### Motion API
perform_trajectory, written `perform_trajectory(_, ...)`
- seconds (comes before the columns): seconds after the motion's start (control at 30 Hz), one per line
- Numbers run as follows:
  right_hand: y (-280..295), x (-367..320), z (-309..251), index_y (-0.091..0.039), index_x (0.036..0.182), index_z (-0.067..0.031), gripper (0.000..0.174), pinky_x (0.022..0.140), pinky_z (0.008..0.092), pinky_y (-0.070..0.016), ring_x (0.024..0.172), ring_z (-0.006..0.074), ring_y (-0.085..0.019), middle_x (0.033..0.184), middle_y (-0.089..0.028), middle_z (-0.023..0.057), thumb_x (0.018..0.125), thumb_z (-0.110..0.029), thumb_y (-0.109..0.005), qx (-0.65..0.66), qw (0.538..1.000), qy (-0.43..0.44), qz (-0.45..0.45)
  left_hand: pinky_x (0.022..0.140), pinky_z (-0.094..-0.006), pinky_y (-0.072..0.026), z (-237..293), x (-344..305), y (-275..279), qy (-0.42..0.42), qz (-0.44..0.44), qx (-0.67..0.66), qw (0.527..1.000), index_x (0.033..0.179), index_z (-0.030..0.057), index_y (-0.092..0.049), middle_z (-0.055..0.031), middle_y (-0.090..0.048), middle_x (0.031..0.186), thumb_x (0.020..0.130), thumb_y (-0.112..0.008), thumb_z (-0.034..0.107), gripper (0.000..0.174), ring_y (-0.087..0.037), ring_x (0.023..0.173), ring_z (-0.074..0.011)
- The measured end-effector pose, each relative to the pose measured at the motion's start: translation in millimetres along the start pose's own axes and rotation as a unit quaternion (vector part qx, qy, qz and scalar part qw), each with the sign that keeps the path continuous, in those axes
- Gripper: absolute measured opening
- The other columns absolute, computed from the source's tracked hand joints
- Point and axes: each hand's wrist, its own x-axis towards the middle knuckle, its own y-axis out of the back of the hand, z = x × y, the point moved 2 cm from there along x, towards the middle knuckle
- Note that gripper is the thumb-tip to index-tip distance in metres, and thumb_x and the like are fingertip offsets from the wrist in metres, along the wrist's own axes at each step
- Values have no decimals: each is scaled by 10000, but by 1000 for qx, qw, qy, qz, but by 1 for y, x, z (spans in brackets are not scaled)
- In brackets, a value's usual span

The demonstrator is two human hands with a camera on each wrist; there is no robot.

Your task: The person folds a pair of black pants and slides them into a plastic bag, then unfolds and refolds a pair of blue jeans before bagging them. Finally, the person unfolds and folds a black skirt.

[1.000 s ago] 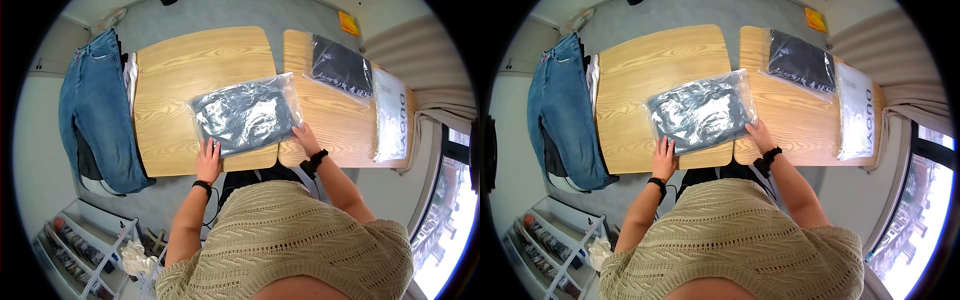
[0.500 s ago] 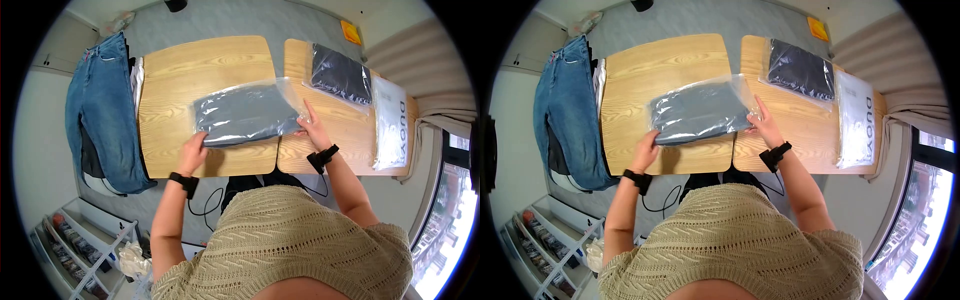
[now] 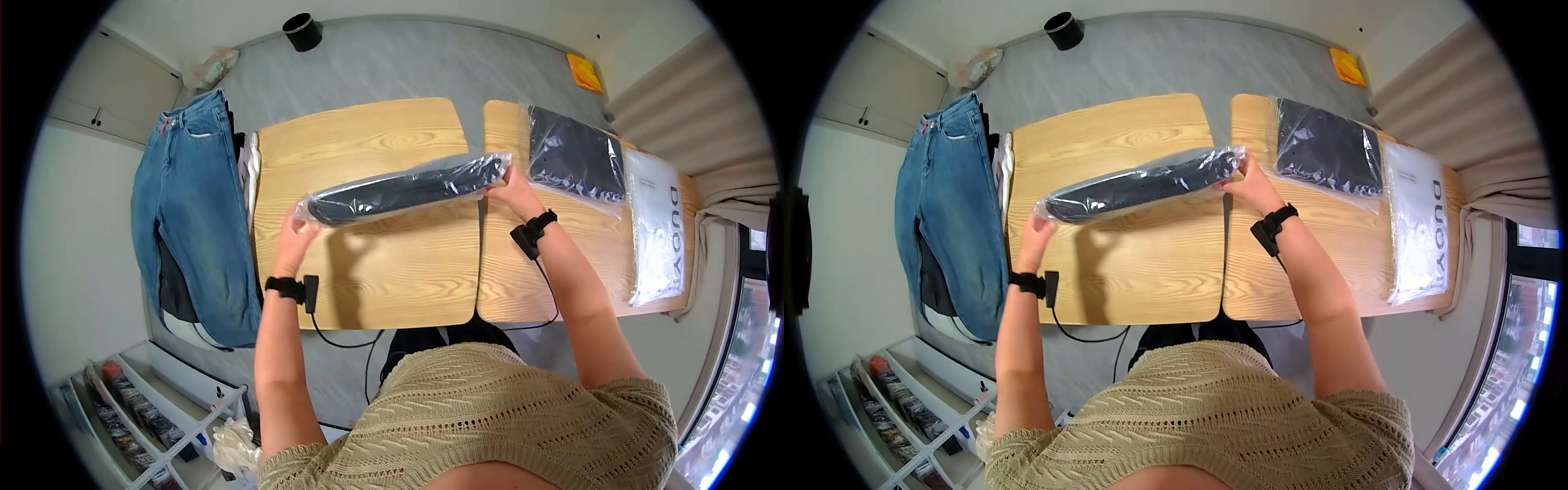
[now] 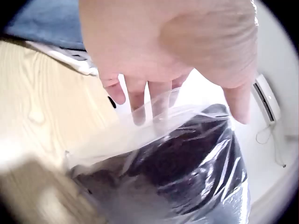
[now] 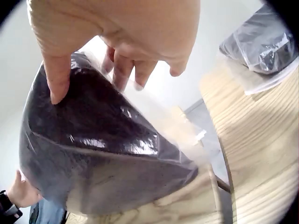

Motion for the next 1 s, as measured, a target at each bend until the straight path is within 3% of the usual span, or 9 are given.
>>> perform_trajectory(0.1, -5, 11, 13, -393, 1307, -45, 765, 919, 304, -443, 1121, 169, -518, 1215, -548, 82, 645, -1, -774, 68, 997, -33, -24, 1077, -350, -280, -31, -1, -12, -2, -15, 81, 997, 1366, 18, -360, -114, -464, 1345, 724, -760, 116, 763, -403, 1263, -221)
perform_trajectory(0.3, -22, 17, 41, -507, 1242, -71, 624, 868, 301, -523, 1051, 150, -563, 1199, -571, 63, 685, 49, -762, -35, 991, -35, -127, 917, -329, -436, -53, 18, -37, 36, -55, 94, 993, 1191, -38, -513, -131, -571, 1221, 735, -747, 38, 519, -540, 1094, -202)
perform_trajectory(0.33, -26, 22, 56, -501, 1242, -72, 575, 845, 286, -521, 1007, 152, -588, 1122, -620, 67, 727, 22, -741, 238, 956, -135, -104, 876, -320, -455, -48, 18, -38, 51, -35, 94, 994, 1147, -45, -541, -121, -609, 1144, 736, -746, 35, 467, -571, 1016, -196)
perform_trajectory(0.37, -24, 21, 68, -501, 1242, -72, 575, 845, 286, -521, 1007, 152, -588, 1122, -620, 67, 727, 22, -741, 237, 956, -139, -105, 834, -310, -475, -44, 18, -40, 66, -14, 93, 993, 1103, -51, -569, -112, -648, 1067, 737, -745, 32, 415, -602, 938, -191)
perform_trajectory(0.4, -22, 17, 55, -524, 1213, -57, 508, 818, 282, -515, 975, 155, -598, 1074, -640, 71, 751, -8, -730, 128, 981, -117, -91, 816, -298, -479, -22, 12, -48, -31, 52, 91, 994, 1064, -54, -597, -89, -676, 949, 778, -715, 62, 330, -613, 859, -169)
perform_trajectory(0.53, -17, -9, 2, -605, 1072, 20, 346, 776, 297, -479, 865, 153, -606, 941, -664, 83, 826, -208, -691, -51, 990, -77, -109, 787, -309, -478, -11, -3, -22, 25, -35, 166, 985, 1073, -57, -583, -124, -665, 981, 850, -666, 215, 361, -613, 876, -182)
perform_trajectory(0.7, -37, -50, 11, -588, 1110, 41, 458, 864, 284, -432, 966, 163, -566, 1014, -636, 96, 892, -361, -605, 96, 962, -213, -143, 841, -327, -455, 6, -53, -27, 118, -62, 201, 971, 1093, -77, -568, -160, -654, 1011, 892, -604, 326, 451, -605, 933, -220)
perform_trajectory(0.83, -70, -68, 127, -455, 1246, 64, 619, 948, 306, -397, 1086, 208, -520, 1175, -561, 142, 890, -423, -590, 133, 939, -294, -119, 754, -301, -441, -110, -75, -25, 218, -34, 216, 951, 1090, -58, -540, -112, -601, 929, 905, -548, 456, 546, -542, 825, -181)
perform_trajectory(1.0, -61, -113, 70, -236, 1380, 43, 897, 1048, 323, -320, 1229, 209, -411, 1338, -417, 150, 684, -64, -789, 163, 946, -202, -195, 801, -302, -461, -119, -116, -37, 268, 2, 48, 962, 1097, -51, -547, -109, -625, 1030, 825, -694, 300, 467, -576, 919, -171)
